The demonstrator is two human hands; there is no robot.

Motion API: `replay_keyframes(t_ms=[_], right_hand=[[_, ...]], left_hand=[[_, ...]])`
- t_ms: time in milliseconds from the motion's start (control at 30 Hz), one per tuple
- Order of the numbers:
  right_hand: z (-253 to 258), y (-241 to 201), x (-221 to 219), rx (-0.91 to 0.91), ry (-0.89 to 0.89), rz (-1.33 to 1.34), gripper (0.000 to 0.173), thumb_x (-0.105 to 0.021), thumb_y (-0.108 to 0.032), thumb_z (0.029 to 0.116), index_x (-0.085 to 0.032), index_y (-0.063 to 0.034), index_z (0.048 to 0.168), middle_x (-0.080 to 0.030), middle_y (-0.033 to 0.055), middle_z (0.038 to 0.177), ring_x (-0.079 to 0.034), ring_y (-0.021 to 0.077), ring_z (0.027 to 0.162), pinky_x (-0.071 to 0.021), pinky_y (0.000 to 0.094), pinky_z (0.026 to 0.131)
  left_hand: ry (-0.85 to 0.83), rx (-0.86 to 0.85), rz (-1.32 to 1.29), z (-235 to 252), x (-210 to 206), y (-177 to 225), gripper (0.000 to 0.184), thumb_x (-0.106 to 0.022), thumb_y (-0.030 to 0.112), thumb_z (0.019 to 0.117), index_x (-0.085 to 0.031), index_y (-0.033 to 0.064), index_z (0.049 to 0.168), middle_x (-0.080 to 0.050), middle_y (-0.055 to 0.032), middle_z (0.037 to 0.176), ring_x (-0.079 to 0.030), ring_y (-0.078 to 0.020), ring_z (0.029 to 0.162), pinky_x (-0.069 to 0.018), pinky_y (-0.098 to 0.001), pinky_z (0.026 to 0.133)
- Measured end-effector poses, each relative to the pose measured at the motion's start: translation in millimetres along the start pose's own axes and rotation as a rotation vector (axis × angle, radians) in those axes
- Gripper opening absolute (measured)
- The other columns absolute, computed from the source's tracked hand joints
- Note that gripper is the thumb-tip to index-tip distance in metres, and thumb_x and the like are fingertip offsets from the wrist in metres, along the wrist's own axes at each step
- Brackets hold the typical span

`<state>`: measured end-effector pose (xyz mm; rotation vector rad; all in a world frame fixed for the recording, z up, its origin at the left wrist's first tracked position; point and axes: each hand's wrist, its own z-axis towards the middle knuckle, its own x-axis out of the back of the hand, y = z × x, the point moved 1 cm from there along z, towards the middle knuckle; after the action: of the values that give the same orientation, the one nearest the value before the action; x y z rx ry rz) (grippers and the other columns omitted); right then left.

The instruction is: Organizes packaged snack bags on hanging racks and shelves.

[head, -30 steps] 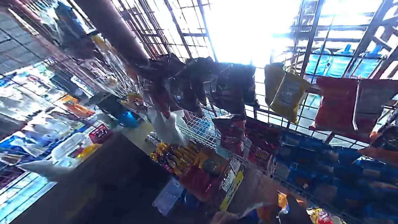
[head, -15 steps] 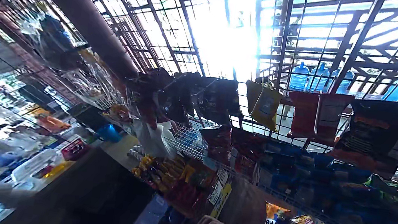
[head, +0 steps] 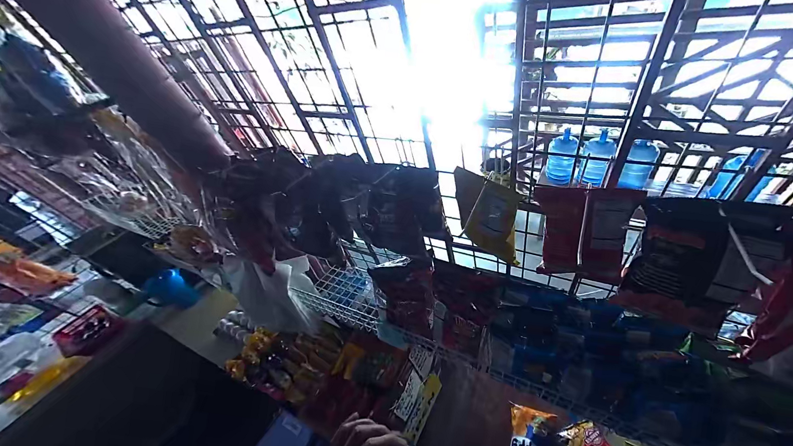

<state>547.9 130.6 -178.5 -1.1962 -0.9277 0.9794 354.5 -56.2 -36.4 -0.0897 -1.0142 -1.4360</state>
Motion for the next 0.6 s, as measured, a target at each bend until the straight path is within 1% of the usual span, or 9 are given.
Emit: replay_keyframes(t_ms=[100,167,233,300,367,433,500,533,600], right_hand=[[1,7,9,-0.117,-0.11,-0.049,0.034,-0.067,-0.001,0.0887,-0.065,0.0118,0.121,-0.07,0.0251,0.113,-0.069,0.0301,0.105,-0.0537,0.0481,0.097],[6,15,18,-0.286,-0.117,-0.105,0.056,-0.071,-0.01,0.0887,-0.053,0.0109,0.137,-0.065,0.0299,0.125,-0.065,0.038,0.115,-0.0492,0.0543,0.103],[15,6,26,-0.396,-0.085,-0.05,0.058,-0.066,-0.02,0.0963,-0.046,0.0088,0.142,-0.064,0.0262,0.126,-0.065,0.0301,0.112,-0.0519,0.0464,0.101],[24,-1,26,-0.341,-0.012,0.122,0.043,-0.047,-0.022,0.1051,-0.052,0.0095,0.134,-0.068,0.014,0.11,-0.067,0.0127,0.094,-0.0568,0.0318,0.087],[37,-31,23,-0.392,0.03,0.205,0.043,-0.034,-0.021,0.1092,-0.05,0.0084,0.136,-0.067,0.0119,0.107,-0.064,0.0097,0.089,-0.0555,0.0303,0.083],[50,-55,22,-0.301,0.062,0.122,0.039,-0.035,-0.014,0.1087,-0.051,0.0105,0.135,-0.067,0.0145,0.115,-0.065,0.0092,0.098,-0.0538,0.029,0.093],[61,-58,20,-0.06,0.107,0.061,0.036,-0.05,-0.018,0.1026,-0.055,0.0046,0.13,-0.068,0.0054,0.114,-0.065,0.0018,0.1,-0.0553,0.0246,0.092],[68,-65,17,0.069,0.142,0.058,0.033,-0.057,-0.019,0.099,-0.058,0.0006,0.126,-0.068,0.0014,0.114,-0.064,-0.0004,0.102,-0.0546,0.0224,0.093],[85,-87,7,0.297,0.194,0.079,0.022,-0.063,-0.026,0.0977,-0.066,-0.0158,0.118,-0.068,-0.0074,0.121,-0.061,-0.0014,0.115,-0.0509,0.0201,0.1]], left_hand=[[0.135,0.002,-0.233,3,0,-13,0.015,-0.055,0.031,0.1049,-0.068,0.0264,0.1,-0.067,0.017,0.101,-0.057,0.0043,0.115,-0.0344,-0.0282,0.118],[0.146,-0.02,-0.326,11,8,-18,0.009,-0.06,0.03,0.1024,-0.069,0.0287,0.102,-0.068,0.02,0.102,-0.059,0.0054,0.113,-0.035,-0.0272,0.117],[0.109,-0.041,-0.384,22,14,-20,0.011,-0.058,0.03,0.1035,-0.068,0.0287,0.101,-0.068,0.0192,0.101,-0.059,0.0038,0.115,-0.0364,-0.0265,0.116],[0.071,-0.04,-0.434,31,20,-24,0.016,-0.053,0.031,0.1054,-0.067,0.0288,0.1,-0.068,0.0176,0.105,-0.059,-0.0004,0.12,-0.0389,-0.0286,0.116],[0.076,-0.017,-0.548,34,24,-29,0.016,-0.053,0.033,0.106,-0.068,0.0313,0.101,-0.067,0.0167,0.109,-0.056,-0.004,0.125,-0.0368,-0.0323,0.118],[0.145,-0.002,-0.721,36,23,-39,0.015,-0.057,0.035,0.1035,-0.071,0.0369,0.103,-0.066,0.0185,0.113,-0.055,-0.0038,0.125,-0.0356,-0.0333,0.119],[0.18,-0.106,-0.987,37,17,-61,0.017,-0.059,0.034,0.1021,-0.074,0.0347,0.109,-0.068,0.0157,0.119,-0.057,-0.0063,0.125,-0.036,-0.034,0.119],[0.163,-0.176,-1.12,38,13,-73,0.02,-0.058,0.031,0.1025,-0.074,0.0321,0.114,-0.069,0.0131,0.123,-0.057,-0.0086,0.127,-0.0361,-0.0353,0.119],[0.138,-0.216,-1.303,40,5,-80,0.023,-0.057,0.028,0.1025,-0.075,0.0288,0.116,-0.07,0.0096,0.125,-0.057,-0.0112,0.129,-0.0376,-0.0358,0.118]])
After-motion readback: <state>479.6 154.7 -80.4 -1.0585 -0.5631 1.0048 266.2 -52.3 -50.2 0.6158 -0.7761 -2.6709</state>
